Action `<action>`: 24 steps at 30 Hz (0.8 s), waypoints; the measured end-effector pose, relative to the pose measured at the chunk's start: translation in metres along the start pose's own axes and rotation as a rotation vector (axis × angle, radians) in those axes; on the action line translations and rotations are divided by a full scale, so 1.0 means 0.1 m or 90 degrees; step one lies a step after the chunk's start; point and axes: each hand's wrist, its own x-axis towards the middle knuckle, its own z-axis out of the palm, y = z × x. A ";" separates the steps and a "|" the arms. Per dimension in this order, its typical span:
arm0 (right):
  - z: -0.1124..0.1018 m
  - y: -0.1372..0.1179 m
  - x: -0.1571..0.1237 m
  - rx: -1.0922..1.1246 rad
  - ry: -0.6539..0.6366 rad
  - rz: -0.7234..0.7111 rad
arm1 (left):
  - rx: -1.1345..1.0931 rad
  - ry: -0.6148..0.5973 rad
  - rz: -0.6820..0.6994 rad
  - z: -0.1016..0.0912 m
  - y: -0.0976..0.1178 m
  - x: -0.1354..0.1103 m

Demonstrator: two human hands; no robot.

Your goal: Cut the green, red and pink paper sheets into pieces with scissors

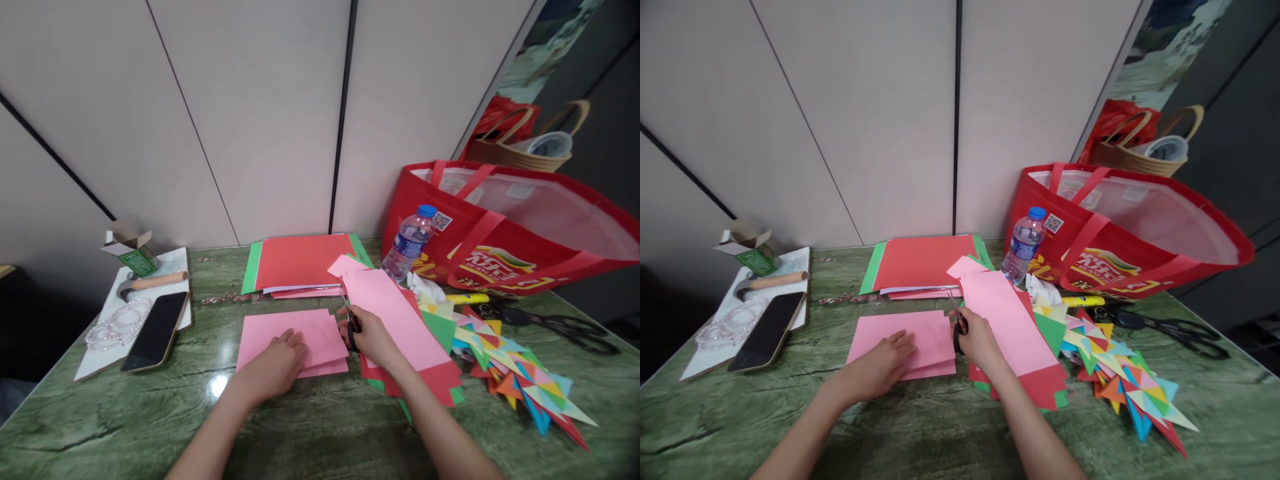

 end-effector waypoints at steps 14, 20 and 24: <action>-0.01 -0.02 0.02 0.140 0.046 0.009 | -0.106 0.308 -0.180 -0.15 0.10 0.03; 0.01 -0.24 -0.02 0.296 0.073 -0.035 | -0.454 0.645 -0.219 -0.33 0.21 -0.12; 0.02 -0.38 -0.10 0.355 0.074 -0.053 | -0.682 0.696 -0.196 -0.28 0.18 -0.07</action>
